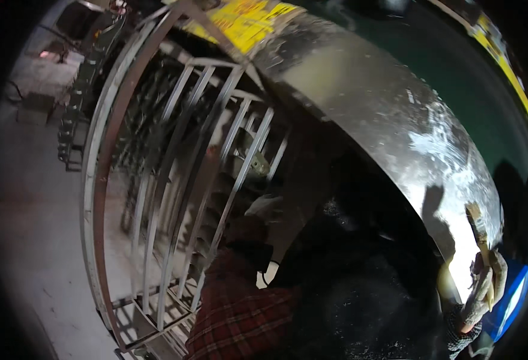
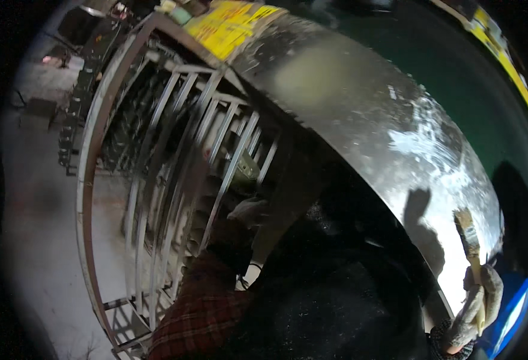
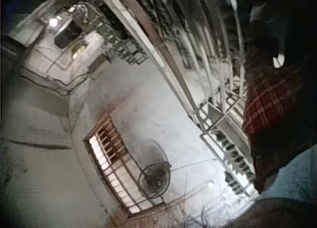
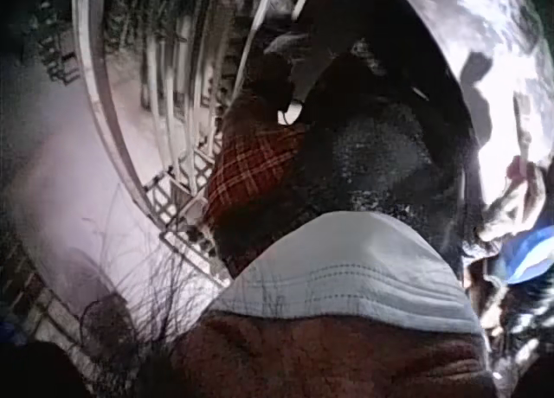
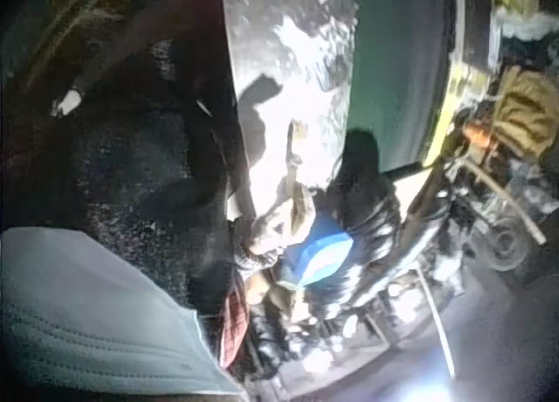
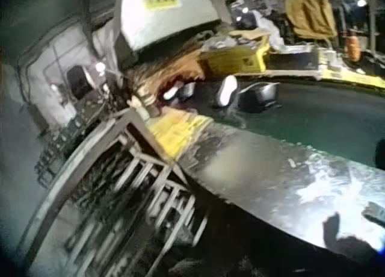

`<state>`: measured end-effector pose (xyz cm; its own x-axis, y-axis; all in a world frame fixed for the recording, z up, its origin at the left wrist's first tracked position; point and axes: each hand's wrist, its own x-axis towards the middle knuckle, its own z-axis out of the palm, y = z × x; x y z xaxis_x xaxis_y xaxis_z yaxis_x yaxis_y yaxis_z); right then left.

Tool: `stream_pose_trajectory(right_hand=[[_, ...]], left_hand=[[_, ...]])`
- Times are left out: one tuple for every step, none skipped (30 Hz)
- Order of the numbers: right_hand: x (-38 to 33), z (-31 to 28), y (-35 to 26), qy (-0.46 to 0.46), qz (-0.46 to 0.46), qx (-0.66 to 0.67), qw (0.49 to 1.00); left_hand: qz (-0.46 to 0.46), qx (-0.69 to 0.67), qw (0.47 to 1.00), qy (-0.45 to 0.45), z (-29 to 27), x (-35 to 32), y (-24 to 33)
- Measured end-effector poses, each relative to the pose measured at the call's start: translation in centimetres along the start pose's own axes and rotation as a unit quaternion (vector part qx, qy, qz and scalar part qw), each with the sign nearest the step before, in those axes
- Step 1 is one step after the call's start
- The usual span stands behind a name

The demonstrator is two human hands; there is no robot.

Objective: Applying white adhesive to shoe soles and interior components using a brush at a manufacturing station.

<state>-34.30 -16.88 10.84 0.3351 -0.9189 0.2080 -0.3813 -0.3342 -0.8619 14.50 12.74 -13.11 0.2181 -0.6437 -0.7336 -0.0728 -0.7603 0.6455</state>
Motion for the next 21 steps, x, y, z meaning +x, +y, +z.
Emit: stream_pose_trajectory(right_hand=[[0.6, 0.3, -0.8, -0.004, 0.001, -0.02, 1.0], [1.0, 0.7, -1.7, -0.008, 0.002, -0.041, 0.999], [1.4, 1.1, -2.7, -0.014, 0.008, -0.061, 0.998], [2.1, 2.0, -4.3, -0.017, -0.025, -0.114, 0.993], [2.7, 3.0, -5.5, -0.012, -0.019, -0.137, 0.99], [3.0, 4.2, -6.6, 0.006, 0.014, -0.14, 0.99], [3.5, 4.9, -7.2, 0.002, 0.013, -0.173, 0.985], [4.1, 5.5, -7.8, 0.001, 0.011, -0.203, 0.979], [4.5, 6.3, -8.6, 0.001, 0.014, -0.222, 0.975], [4.8, 7.1, -9.6, 0.003, 0.015, -0.244, 0.97], [5.0, 7.2, -10.0, -0.01, -0.005, -0.231, 0.973], [5.3, 6.9, -10.1, -0.003, -0.014, -0.271, 0.962], [5.4, 6.6, -10.0, 0.0, -0.03, -0.291, 0.956], [5.4, 6.3, -10.0, 0.004, -0.04, -0.311, 0.95], [5.7, 6.4, -9.9, 0.006, -0.038, -0.315, 0.948], [5.5, 5.5, -9.7, -0.005, -0.032, -0.322, 0.946], [5.2, 5.4, -9.8, -0.002, -0.011, -0.326, 0.945], [5.0, 5.4, -9.9, 0.001, 0.008, -0.329, 0.944], [4.5, 5.3, -9.8, 0.006, 0.028, -0.327, 0.945], [4.5, 5.4, -9.7, -0.002, 0.023, -0.312, 0.95], [4.5, 5.4, -9.6, -0.011, 0.017, -0.297, 0.955]], left_hand=[[-0.049, 0.081, 0.994, 0.056, 0.2, -0.5, -2.9], [-0.106, 0.151, 0.977, 0.105, 0.4, -1.9, -3.9], [-0.157, 0.375, 0.908, 0.102, 0.1, -1.5, -3.9], [-0.144, 0.163, 0.945, 0.246, 0.2, -0.2, -6.4], [-0.125, -0.061, 0.917, 0.375, 0.4, 2.3, -10.1], [-0.102, -0.275, 0.829, 0.476, 0.6, 4.4, -12.2], [-0.11, -0.131, 0.838, 0.519, 0.1, 6.2, -12.1], [-0.111, 0.019, 0.828, 0.55, -1.0, 8.4, -11.1], [-0.076, 0.031, 0.78, 0.621, -1.6, 10.7, -10.0], [-0.041, 0.046, 0.725, 0.686, -2.1, 13.2, -9.1], [-0.046, 0.04, 0.713, 0.698, -3.9, 15.0, -8.6], [-0.053, 0.023, 0.724, 0.688, -5.7, 16.4, -8.3], [-0.068, 0.008, 0.737, 0.672, -7.3, 17.6, -8.1], [-0.077, -0.003, 0.758, 0.647, -8.6, 18.6, -7.8], [-0.085, -0.011, 0.774, 0.627, -9.9, 19.1, -8.2], [-0.075, -0.029, 0.796, 0.601, -10.7, 19.6, -8.5], [-0.044, -0.058, 0.823, 0.563, -11.1, 20.3, -8.7], [-0.005, -0.102, 0.847, 0.521, -11.2, 20.8, -8.9], [0.061, -0.188, 0.866, 0.459, -10.5, 21.3, -9.3], [0.135, -0.309, 0.86, 0.383, -10.0, 20.7, -10.0], [0.19, -0.425, 0.836, 0.291, -9.0, 19.9, -10.8]])
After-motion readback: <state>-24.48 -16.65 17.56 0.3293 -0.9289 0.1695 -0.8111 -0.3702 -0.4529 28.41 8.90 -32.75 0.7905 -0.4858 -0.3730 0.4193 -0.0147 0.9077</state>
